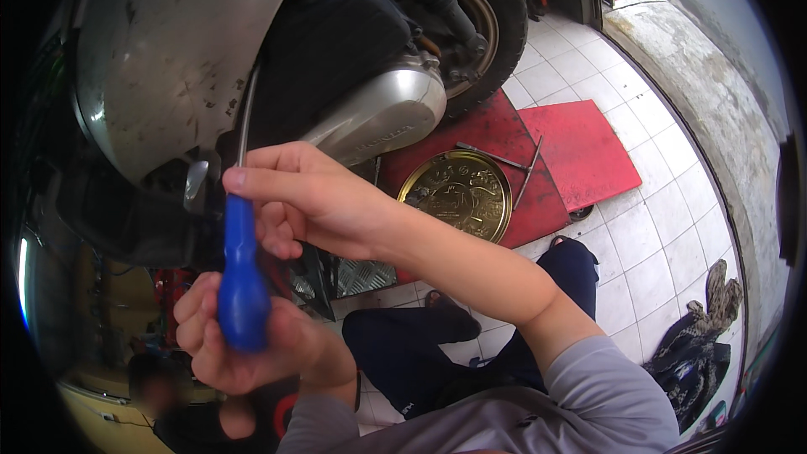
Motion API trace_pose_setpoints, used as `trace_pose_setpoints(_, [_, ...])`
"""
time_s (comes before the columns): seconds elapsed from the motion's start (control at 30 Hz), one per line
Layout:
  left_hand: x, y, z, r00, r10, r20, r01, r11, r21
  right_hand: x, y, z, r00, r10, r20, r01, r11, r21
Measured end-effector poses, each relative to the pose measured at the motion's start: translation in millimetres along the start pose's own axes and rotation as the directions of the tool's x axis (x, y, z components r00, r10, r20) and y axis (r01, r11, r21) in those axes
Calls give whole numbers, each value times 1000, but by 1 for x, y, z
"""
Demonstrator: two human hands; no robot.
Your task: The person uses a screwdriver to tighten screws on the engine casing of a white motorcycle. They work on the side of the engine, occasionally adjusting their grip and position while seated on a small stool.
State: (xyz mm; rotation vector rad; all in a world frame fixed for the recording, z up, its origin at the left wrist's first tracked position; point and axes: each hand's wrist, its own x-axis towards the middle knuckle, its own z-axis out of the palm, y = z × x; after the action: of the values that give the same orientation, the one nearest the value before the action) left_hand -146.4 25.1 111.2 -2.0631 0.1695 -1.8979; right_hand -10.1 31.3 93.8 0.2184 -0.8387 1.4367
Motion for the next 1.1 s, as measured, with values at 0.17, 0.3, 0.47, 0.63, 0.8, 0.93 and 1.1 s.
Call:
trace_pose_setpoints(0.17, [-3,-5,-1,993,92,74,-91,996,-23,-12,-6,18,1000,15,-7,-16,994,-106])
trace_pose_setpoints(0.3, [3,-11,-15,944,163,288,-138,985,-106,-15,-8,21,997,66,-32,-69,992,-102])
trace_pose_setpoints(0.47, [1,-7,1,972,25,232,18,983,-181,-11,0,16,999,36,-17,-36,999,5])
trace_pose_setpoints(0.63, [-5,1,0,986,-162,51,166,980,-108,-6,11,16,999,-22,49,15,989,144])
trace_pose_setpoints(0.8, [0,1,-7,990,-14,144,21,999,-49,-11,9,15,995,-63,77,48,980,192])
trace_pose_setpoints(0.93, [7,14,-5,965,-96,244,98,995,4,-16,4,13,998,21,52,-27,992,122])
trace_pose_setpoints(1.1, [8,2,-15,917,56,394,12,986,-169,-17,2,7,997,24,68,-27,999,38])
